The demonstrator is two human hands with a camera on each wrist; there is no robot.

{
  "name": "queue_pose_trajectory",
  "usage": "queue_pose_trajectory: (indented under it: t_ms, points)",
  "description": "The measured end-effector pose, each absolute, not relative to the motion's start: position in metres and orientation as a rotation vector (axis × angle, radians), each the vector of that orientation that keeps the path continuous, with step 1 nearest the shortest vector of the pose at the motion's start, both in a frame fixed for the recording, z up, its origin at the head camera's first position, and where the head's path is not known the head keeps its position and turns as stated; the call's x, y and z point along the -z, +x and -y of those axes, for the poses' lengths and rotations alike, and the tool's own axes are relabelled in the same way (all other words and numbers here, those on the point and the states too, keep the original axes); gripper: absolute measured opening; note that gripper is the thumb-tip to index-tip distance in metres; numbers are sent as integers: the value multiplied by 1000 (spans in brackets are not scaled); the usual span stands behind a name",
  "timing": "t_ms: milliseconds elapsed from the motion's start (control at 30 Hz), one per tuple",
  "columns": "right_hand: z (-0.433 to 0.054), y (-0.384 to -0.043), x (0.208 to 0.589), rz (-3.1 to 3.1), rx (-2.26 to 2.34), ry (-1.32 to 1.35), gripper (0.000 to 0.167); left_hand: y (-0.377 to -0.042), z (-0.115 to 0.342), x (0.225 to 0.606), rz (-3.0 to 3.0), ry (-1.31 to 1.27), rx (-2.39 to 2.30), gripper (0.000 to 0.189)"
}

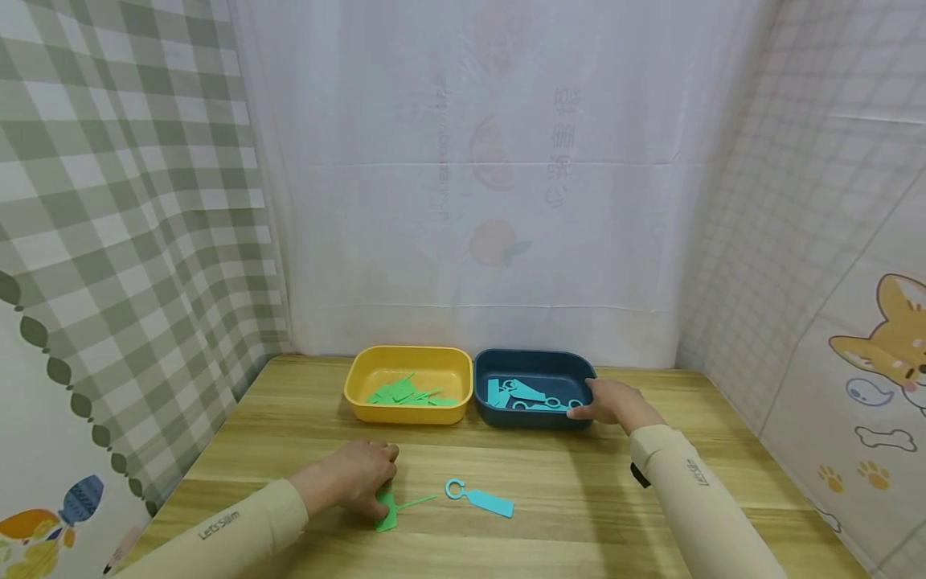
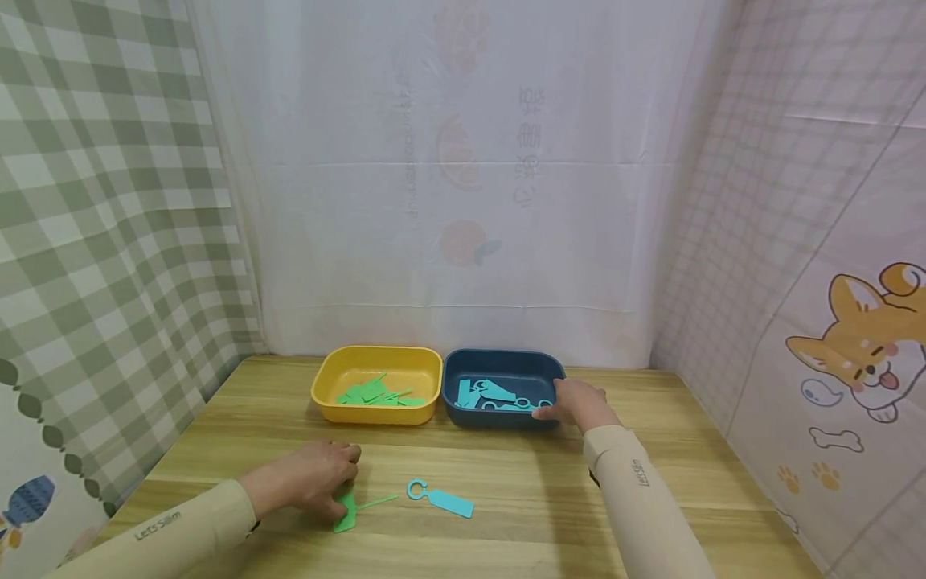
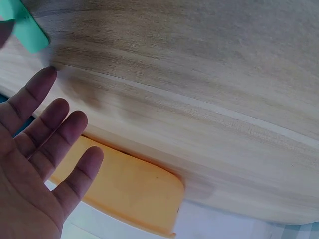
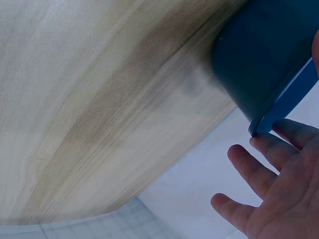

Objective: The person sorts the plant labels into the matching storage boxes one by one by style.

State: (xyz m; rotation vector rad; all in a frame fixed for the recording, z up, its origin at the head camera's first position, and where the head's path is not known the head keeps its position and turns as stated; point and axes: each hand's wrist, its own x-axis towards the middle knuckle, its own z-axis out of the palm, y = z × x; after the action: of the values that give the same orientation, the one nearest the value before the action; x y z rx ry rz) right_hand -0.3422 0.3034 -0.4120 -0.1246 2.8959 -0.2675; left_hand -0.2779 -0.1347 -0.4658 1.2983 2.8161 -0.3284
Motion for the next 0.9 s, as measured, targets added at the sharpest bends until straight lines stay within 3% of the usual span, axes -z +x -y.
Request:
queue_pose_trajectory:
  t_ms: [200, 500, 733, 900]
  points:
    - [-303, -342, 412, -2900, 262, -126, 93, -274, 134, 465, -2809, 1308, 383, 56]
    - [-303, -341, 411, -2901, 254, -127, 94, -277, 132, 468, -2826, 1341, 361, 41]
    - [-304, -341, 411, -2897, 270, -122, 94, -277, 134, 469, -2857, 1389, 340, 47]
    - [-303, -341, 411, -2901, 267, -123, 94, -277, 133, 467, -2852, 1409, 358, 42]
